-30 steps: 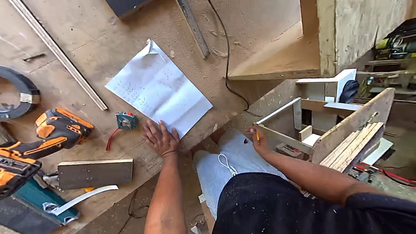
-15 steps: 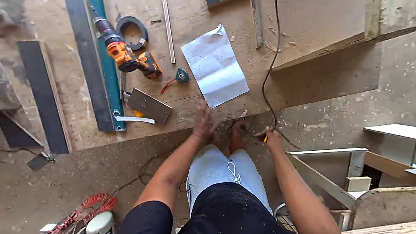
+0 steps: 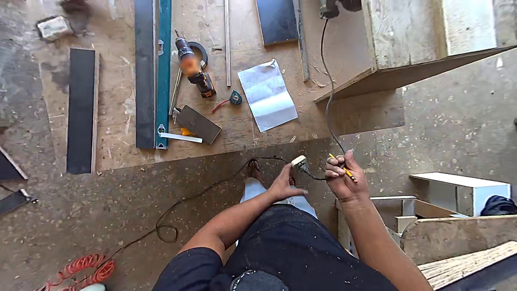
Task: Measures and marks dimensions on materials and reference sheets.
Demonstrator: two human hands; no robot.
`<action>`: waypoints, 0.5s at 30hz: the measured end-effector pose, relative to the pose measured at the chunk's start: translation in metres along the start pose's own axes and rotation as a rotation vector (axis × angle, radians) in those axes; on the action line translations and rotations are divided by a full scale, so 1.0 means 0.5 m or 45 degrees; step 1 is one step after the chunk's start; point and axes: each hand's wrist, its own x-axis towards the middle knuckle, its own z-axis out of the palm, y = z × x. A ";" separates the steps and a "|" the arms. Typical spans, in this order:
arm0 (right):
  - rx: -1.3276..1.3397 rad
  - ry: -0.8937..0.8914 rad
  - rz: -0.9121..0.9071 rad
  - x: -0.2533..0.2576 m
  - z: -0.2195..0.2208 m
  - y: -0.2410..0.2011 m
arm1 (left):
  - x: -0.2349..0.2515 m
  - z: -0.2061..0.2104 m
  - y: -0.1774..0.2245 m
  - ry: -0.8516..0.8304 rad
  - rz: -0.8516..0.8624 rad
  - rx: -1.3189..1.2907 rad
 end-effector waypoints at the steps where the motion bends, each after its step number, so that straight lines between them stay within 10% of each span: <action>1: 0.049 -0.057 0.004 -0.004 0.013 0.005 | 0.013 -0.016 0.022 0.047 -0.016 -0.082; 7: 0.050 -0.142 -0.188 0.007 0.050 -0.005 | 0.007 -0.078 0.107 -0.120 -0.056 -0.527; 15: -0.091 0.237 -0.175 0.052 0.041 0.050 | 0.002 -0.081 0.131 0.312 -0.220 -0.015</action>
